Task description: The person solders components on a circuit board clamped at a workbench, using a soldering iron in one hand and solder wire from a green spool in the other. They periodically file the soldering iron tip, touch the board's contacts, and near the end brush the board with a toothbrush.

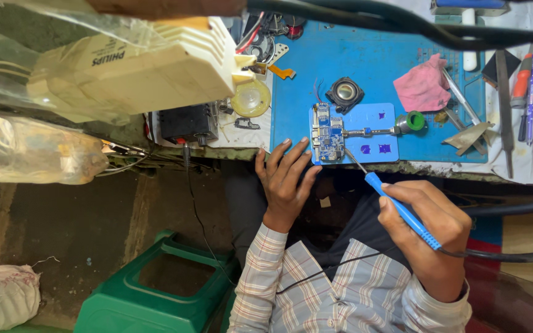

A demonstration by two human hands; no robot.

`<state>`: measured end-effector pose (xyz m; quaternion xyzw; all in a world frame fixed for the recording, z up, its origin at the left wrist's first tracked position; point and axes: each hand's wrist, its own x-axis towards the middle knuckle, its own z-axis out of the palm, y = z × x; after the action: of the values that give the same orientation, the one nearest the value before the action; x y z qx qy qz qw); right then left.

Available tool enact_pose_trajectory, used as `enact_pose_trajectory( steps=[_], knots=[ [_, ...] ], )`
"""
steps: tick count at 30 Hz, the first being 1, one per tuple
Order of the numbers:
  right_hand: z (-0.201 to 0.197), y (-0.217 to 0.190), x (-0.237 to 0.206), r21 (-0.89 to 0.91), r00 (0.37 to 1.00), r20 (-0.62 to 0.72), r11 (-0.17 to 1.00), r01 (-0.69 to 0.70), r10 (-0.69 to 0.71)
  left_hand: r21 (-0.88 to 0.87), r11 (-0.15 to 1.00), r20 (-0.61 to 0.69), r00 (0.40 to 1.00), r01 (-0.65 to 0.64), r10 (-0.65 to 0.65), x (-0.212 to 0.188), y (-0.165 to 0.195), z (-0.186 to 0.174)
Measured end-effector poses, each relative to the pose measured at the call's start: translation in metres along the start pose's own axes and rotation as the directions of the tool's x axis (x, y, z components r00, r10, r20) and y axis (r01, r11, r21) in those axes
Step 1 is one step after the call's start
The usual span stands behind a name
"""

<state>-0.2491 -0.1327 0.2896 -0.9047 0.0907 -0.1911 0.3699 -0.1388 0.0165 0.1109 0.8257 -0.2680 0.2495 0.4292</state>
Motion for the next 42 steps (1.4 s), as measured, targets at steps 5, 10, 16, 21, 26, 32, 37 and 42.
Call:
enact_pose_trajectory(
  steps=[5,10,16,21,26,32,37,42],
  knots=[
    [0.0,-0.001,0.0,0.008,1.0,0.005,1.0,-0.005,0.005,-0.003,1.0,-0.004,1.0,0.0,0.0,0.0,0.0,0.0],
    [0.001,-0.001,-0.002,0.01,1.0,0.001,1.0,0.024,-0.024,-0.003,1.0,0.004,1.0,0.003,-0.003,-0.001,0.001,0.0],
    [0.005,0.002,-0.013,-0.053,0.984,0.034,0.983,0.178,-0.177,-0.001,1.0,-0.026,1.0,0.004,-0.004,-0.007,0.0,0.002],
    [0.018,0.012,-0.029,-0.028,0.994,-0.034,0.994,0.103,-0.104,-0.003,1.0,-0.065,0.998,0.006,-0.006,-0.012,-0.002,0.005],
    [0.027,0.028,-0.038,0.021,0.987,-0.147,0.997,0.07,-0.066,0.005,1.0,-0.055,0.998,0.004,-0.004,-0.011,-0.004,0.005],
    [0.03,0.04,-0.04,0.022,0.985,-0.16,0.998,0.066,-0.062,0.008,1.0,-0.053,0.999,0.006,-0.006,-0.008,-0.006,0.005],
    [0.028,0.039,-0.037,0.004,0.98,-0.171,0.995,0.1,-0.097,0.009,1.0,-0.056,0.998,0.0,0.001,-0.007,-0.006,0.006],
    [0.027,0.032,-0.03,0.005,0.989,-0.125,0.997,0.078,-0.077,0.003,1.0,-0.046,0.999,0.009,-0.009,-0.007,-0.005,0.006]
  ],
)
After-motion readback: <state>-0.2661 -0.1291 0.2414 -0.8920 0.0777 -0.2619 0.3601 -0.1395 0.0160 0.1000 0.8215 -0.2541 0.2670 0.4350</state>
